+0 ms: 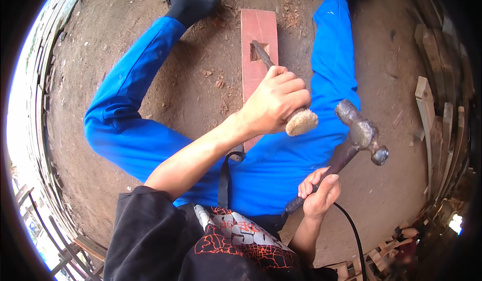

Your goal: The person sits on the ground and uses a hammer and chisel to carve a rectangular recess into a red-painted wooden plank. They repeatedly strike the chisel to remove wood chips and occasionally clear debris from the work area.

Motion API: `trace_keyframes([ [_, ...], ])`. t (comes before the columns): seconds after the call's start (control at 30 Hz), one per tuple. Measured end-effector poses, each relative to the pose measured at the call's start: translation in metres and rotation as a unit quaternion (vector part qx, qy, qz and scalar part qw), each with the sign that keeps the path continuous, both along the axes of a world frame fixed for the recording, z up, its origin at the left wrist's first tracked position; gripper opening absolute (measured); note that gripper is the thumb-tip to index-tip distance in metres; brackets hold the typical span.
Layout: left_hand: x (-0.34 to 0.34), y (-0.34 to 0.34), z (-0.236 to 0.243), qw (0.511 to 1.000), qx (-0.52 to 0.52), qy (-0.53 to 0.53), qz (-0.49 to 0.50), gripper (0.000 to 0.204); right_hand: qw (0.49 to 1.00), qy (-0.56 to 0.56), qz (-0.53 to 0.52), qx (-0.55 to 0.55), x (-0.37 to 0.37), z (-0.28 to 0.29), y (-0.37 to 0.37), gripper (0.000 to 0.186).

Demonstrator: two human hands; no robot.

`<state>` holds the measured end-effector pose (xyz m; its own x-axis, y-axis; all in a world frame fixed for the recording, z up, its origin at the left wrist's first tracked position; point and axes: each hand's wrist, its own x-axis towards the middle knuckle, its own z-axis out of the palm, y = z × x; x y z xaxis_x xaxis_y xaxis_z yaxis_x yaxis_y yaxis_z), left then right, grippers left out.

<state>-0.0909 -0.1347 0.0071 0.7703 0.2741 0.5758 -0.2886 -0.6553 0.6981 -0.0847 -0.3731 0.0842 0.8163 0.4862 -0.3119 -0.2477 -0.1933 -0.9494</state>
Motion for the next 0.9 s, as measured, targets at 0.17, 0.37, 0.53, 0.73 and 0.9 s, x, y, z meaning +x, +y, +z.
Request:
trace_keyframes([
  [0.17, 0.002, -0.009, -0.005, 1.000, -0.013, -0.011, -0.004, 0.022, 0.998, -0.032, 0.038, -0.037, 0.001, 0.004, -0.001, 0.056],
  [0.37, 0.001, -0.013, -0.007, 1.000, -0.020, -0.016, 0.000, 0.022, 1.000, -0.007, 0.005, -0.028, -0.002, 0.005, 0.001, 0.059],
  [0.53, 0.001, -0.011, -0.010, 1.000, -0.012, -0.015, -0.003, 0.023, 0.999, -0.007, 0.004, -0.031, -0.004, 0.006, 0.001, 0.060],
  [0.73, 0.003, -0.009, -0.014, 0.999, -0.029, -0.023, 0.003, 0.022, 0.999, -0.012, 0.016, -0.032, -0.003, 0.008, 0.002, 0.060],
  [0.9, 0.005, -0.010, -0.014, 0.999, -0.025, -0.026, 0.006, 0.023, 0.999, -0.016, 0.021, -0.027, -0.004, 0.008, 0.002, 0.059],
])
